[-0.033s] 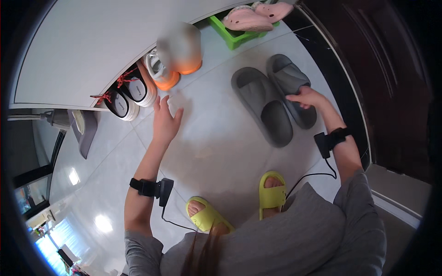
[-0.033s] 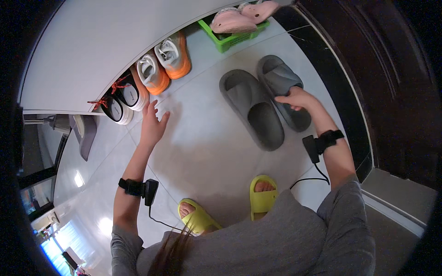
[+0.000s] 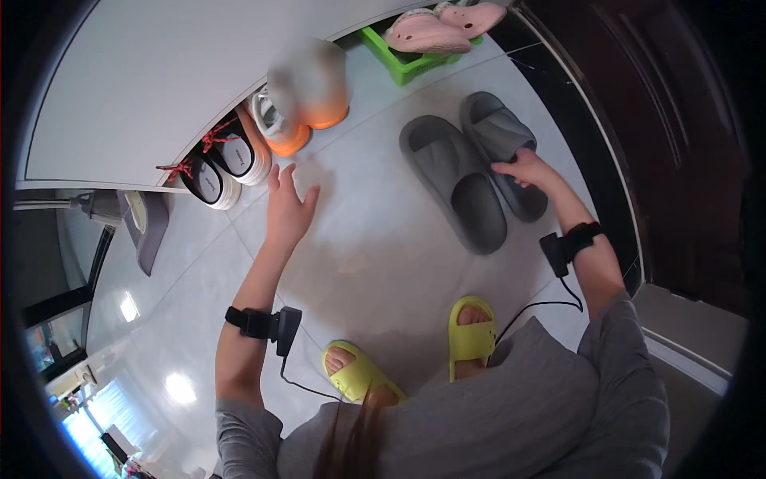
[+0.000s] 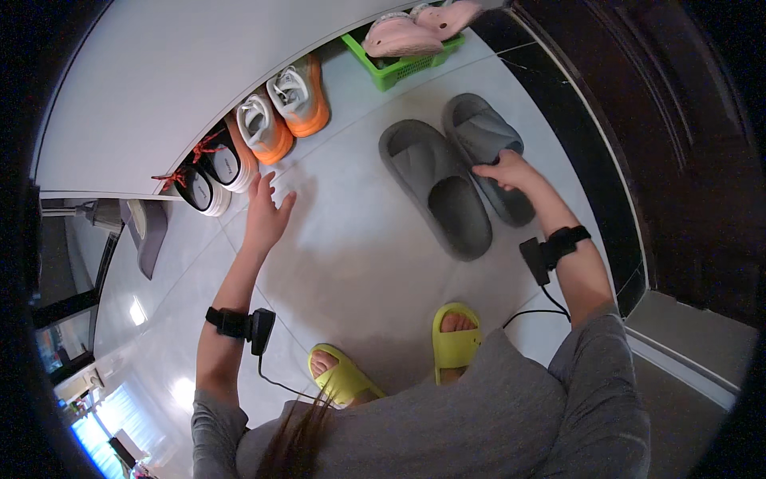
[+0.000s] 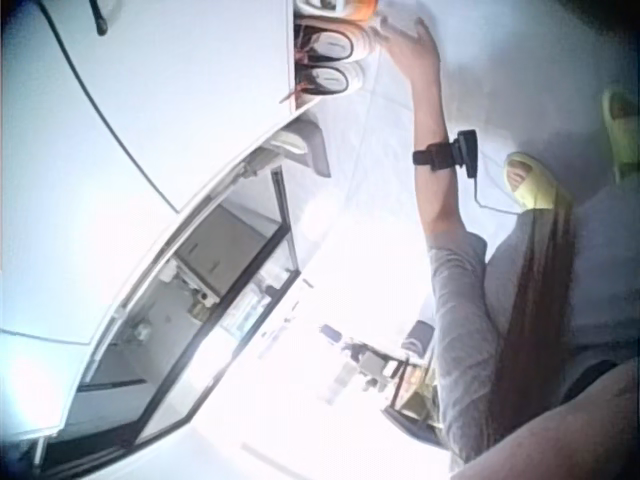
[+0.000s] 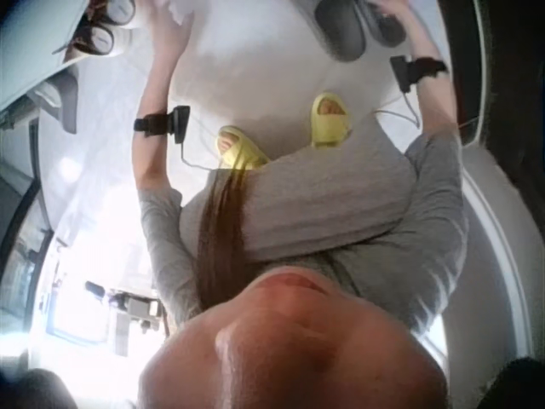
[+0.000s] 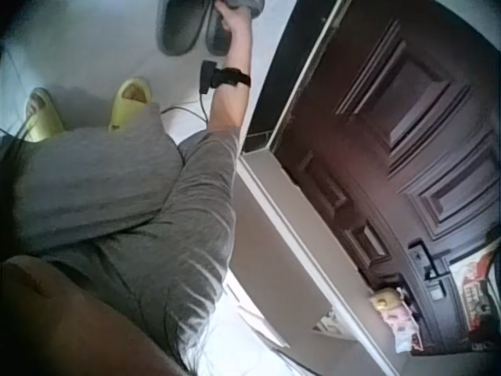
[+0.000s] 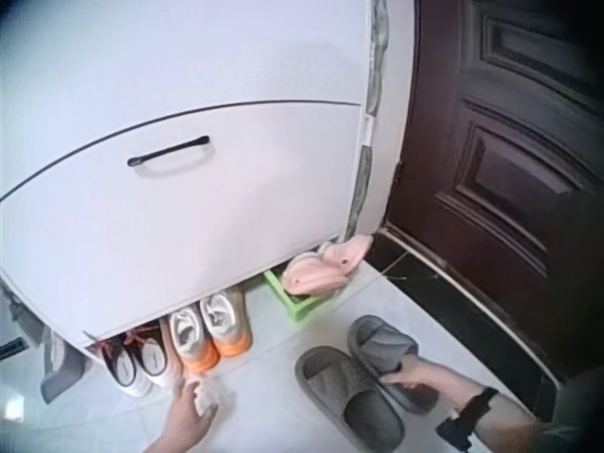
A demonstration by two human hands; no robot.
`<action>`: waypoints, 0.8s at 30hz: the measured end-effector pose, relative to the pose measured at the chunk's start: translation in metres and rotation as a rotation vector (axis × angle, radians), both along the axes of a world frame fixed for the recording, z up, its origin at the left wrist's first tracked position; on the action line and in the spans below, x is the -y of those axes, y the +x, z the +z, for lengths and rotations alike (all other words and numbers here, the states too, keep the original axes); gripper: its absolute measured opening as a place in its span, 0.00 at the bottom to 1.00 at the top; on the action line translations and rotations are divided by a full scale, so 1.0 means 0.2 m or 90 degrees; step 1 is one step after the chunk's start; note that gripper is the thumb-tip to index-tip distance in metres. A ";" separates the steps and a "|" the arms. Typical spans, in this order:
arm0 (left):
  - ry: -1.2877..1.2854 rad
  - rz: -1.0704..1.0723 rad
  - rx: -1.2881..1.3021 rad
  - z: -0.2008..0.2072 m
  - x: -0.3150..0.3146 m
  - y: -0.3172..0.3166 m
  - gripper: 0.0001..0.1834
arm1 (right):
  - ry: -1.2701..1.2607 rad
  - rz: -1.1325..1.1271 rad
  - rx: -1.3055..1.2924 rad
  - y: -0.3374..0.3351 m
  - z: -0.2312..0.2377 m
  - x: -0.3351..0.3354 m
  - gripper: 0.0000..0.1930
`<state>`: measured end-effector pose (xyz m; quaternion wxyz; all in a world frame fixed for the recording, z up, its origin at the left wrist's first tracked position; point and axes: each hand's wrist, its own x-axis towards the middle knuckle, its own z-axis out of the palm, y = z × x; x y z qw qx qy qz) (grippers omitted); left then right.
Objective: Putting insoles into shoes, organizing footwear on a shelf, and washing a cleaning cloth in a bathroom sink.
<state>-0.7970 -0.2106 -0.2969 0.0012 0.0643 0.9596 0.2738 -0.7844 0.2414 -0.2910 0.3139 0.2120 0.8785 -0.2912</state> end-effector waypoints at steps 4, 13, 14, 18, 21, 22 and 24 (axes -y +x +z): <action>0.066 0.007 0.055 0.04 -0.05 -0.03 0.28 | -0.098 -0.128 -0.301 -0.02 0.00 0.07 0.18; 0.088 0.044 0.066 0.02 0.02 0.00 0.27 | -0.483 -0.044 -0.182 0.28 0.36 0.93 0.15; 0.100 0.051 0.059 0.00 0.03 -0.01 0.27 | -0.518 -0.052 -0.185 0.34 0.29 1.03 0.15; 0.029 0.009 0.000 -0.06 -0.03 0.00 0.27 | -0.487 -0.031 -0.221 0.41 -0.05 1.06 0.16; 0.052 -0.055 0.127 -0.03 -0.03 0.09 0.26 | -0.254 0.373 0.071 0.32 0.02 0.95 0.20; 0.031 -0.081 0.220 -0.03 -0.01 0.12 0.26 | -0.186 0.431 0.201 0.28 0.13 0.91 0.21; 0.013 -0.107 0.319 -0.04 -0.03 0.19 0.27 | 0.125 0.562 0.085 0.26 0.18 0.79 0.26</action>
